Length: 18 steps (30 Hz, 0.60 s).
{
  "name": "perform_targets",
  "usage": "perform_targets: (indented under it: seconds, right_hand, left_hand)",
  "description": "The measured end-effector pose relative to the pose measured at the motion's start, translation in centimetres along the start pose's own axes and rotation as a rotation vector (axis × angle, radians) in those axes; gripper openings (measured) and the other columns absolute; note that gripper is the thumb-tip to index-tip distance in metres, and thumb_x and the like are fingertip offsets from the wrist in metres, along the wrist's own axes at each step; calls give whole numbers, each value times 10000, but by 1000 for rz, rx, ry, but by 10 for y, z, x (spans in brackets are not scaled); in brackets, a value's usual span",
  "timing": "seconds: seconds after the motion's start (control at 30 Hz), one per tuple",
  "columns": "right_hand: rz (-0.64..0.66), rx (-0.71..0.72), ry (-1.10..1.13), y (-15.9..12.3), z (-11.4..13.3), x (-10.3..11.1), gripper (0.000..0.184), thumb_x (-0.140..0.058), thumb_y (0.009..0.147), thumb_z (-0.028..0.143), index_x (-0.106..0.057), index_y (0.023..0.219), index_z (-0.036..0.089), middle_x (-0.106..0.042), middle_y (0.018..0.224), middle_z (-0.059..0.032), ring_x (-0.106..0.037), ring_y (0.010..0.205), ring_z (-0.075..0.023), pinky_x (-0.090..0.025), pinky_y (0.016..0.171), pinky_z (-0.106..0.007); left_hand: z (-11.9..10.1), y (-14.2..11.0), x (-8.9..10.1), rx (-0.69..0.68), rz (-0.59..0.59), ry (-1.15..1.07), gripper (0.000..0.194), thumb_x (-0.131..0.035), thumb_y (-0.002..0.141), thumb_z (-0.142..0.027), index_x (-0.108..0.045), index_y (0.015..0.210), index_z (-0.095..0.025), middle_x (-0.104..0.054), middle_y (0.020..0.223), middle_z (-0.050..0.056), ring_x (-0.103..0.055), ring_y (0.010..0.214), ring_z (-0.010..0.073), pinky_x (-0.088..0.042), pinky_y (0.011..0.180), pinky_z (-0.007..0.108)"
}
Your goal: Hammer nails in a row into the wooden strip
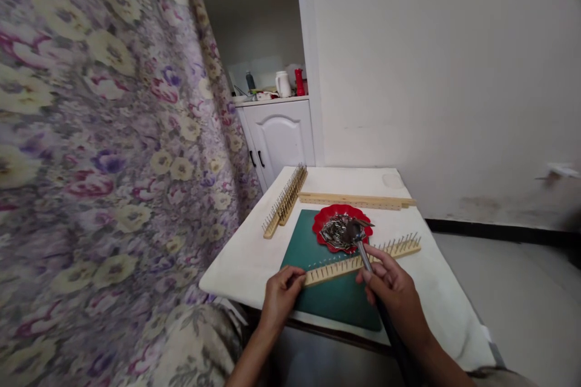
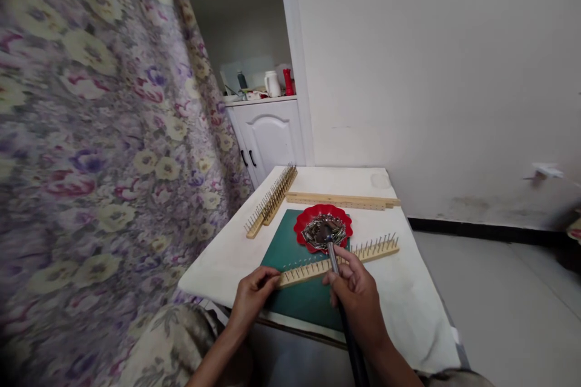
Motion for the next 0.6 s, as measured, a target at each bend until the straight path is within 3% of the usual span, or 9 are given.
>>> perform_targets:
  seconds: [0.1,0.2,0.3,0.37,0.47,0.6]
  right_hand:
    - [-27,1,3,1,2,4,495,-645,791,363,-490,1212,154,-641,679,4,-456,425,-104,-334,439,-235]
    - [-56,10,5,3,3,8,487,-638,798,348,-490,1218,152,-641,688,2,-460,436,-103,-341,453,-237]
    - [-71,16,7,7,1,10,497,-633,798,342,-480,1226,144,-640,688,1,-457,435,-99,-337,452,-235]
    - [-74,15,5,9,-1,11,496,-631,797,340,-478,1223,139,-638,686,2,-453,432,-94,-330,444,-229]
    - [-76,2,13,11,-2,11,497,-634,789,331,-478,1219,136,-632,673,8,-446,423,-89,-315,426,-218]
    - [-89,-5,36,13,0,12,482,-633,783,313,-486,1204,131,-620,643,23,-439,409,-82,-310,413,-207]
  left_hand:
    - [-10,15,11,-13,-49,16,197,-539,801,-328,-658,792,-171,-647,734,13,-575,693,152,-420,624,220]
    - [-35,47,9,-135,-16,86,176,-520,804,-288,-655,809,-176,-665,780,17,-592,738,156,-427,666,225]
    - [-60,91,-14,-263,144,282,164,-505,793,-229,-663,807,-187,-678,823,22,-602,784,155,-420,696,224]
    - [-65,120,-34,-213,220,499,175,-489,788,-193,-663,805,-185,-687,840,37,-604,815,162,-418,725,233]
    - [-61,154,-61,-151,272,585,127,-546,728,-164,-673,724,-166,-695,779,70,-617,799,201,-421,725,267]
    - [-45,171,-84,-75,318,617,157,-565,728,-182,-668,623,-126,-686,685,117,-618,835,258,-422,732,306]
Point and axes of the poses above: each hand's wrist, its own y-axis towards the middle knuckle, its own x-axis out of the back of the hand, z = x × y, the point moved 3 cm from there along y, towards the middle knuckle
